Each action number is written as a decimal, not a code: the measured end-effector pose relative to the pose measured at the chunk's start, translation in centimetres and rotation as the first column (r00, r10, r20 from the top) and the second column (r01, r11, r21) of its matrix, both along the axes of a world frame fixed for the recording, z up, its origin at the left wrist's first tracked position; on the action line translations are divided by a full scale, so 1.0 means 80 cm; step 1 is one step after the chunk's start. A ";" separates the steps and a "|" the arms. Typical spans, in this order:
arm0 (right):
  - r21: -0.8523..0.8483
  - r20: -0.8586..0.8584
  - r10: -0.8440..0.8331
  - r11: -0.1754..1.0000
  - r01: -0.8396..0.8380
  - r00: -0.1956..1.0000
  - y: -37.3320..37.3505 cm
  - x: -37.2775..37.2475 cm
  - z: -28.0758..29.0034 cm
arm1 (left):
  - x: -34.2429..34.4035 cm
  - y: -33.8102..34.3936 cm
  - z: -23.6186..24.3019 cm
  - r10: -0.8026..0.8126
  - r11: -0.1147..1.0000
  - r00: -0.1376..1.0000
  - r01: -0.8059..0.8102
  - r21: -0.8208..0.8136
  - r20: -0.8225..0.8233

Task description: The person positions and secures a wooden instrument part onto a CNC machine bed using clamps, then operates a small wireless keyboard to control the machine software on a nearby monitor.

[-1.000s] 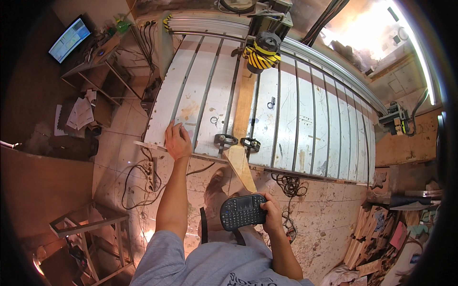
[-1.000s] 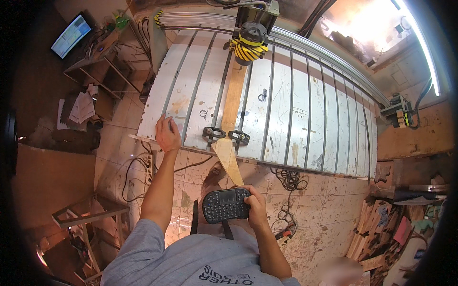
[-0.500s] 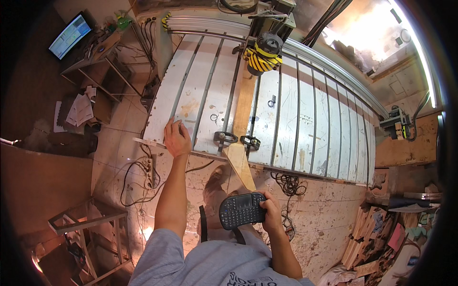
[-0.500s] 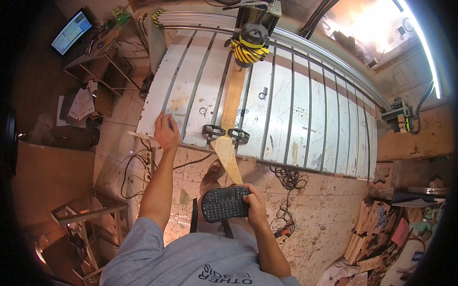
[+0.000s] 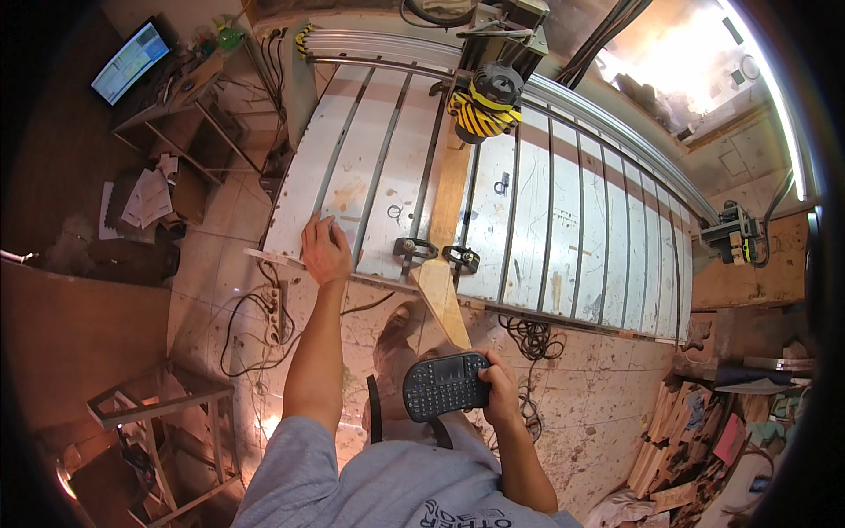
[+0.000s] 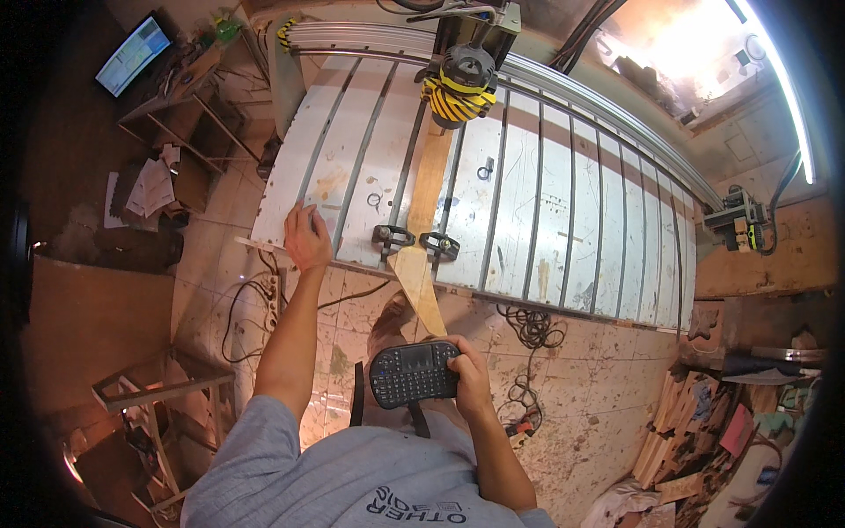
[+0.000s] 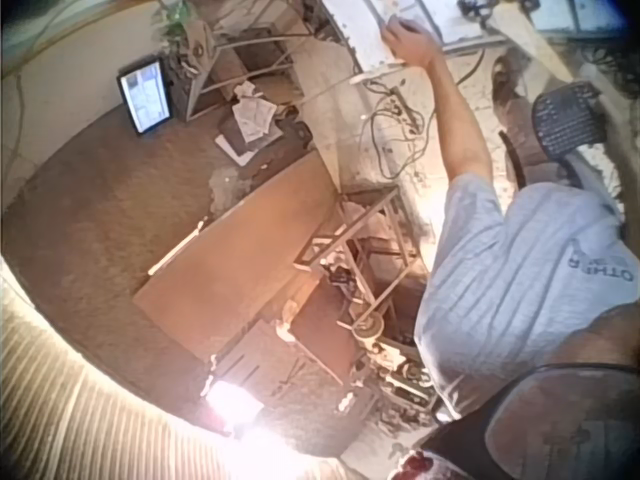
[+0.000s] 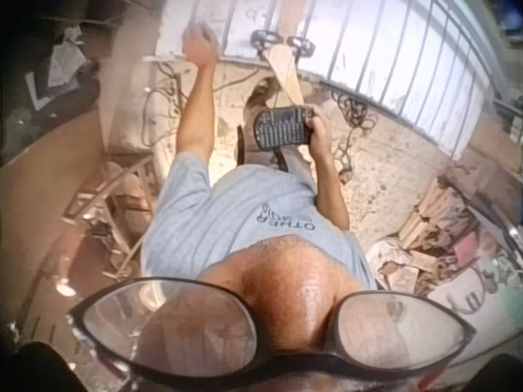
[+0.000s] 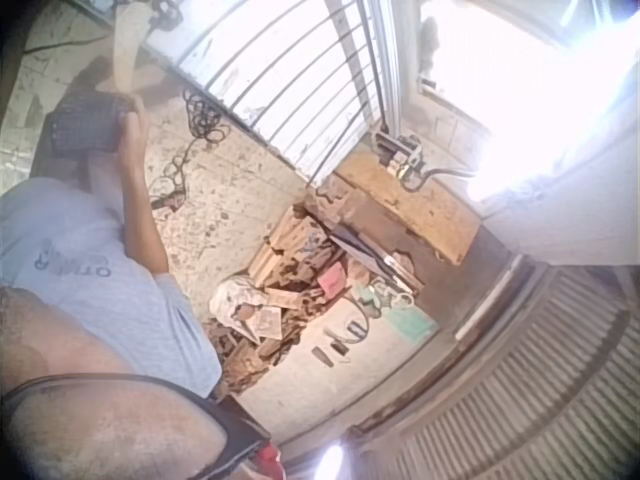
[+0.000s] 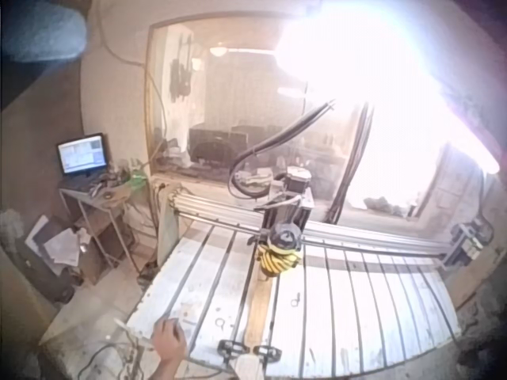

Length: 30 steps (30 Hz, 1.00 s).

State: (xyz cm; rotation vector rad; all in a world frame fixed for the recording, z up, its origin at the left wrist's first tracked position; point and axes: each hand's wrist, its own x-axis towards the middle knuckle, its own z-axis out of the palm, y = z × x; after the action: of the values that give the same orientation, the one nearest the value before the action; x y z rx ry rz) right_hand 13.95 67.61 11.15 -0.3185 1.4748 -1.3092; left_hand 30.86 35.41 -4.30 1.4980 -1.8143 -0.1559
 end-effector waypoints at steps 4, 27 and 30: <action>0.011 0.034 -0.008 1.000 0.008 0.999 -0.003 0.002 0.006 | 0.000 0.000 -0.002 -0.004 1.000 1.000 0.004 0.009 -0.014; 0.034 0.063 -0.024 0.999 0.022 0.998 -0.002 0.004 0.014 | 0.000 0.001 0.001 0.003 0.999 1.000 -0.001 0.047 -0.029; 0.023 0.025 -0.004 1.000 0.004 1.000 0.004 0.002 0.003 | -0.001 0.001 0.002 0.000 0.999 1.000 0.000 0.035 -0.014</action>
State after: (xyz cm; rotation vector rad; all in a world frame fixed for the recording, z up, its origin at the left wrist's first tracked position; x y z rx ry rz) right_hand 14.12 67.90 11.37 -0.2831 1.4693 -1.2939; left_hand 30.81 35.47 -4.14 1.5179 -1.8086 -0.1991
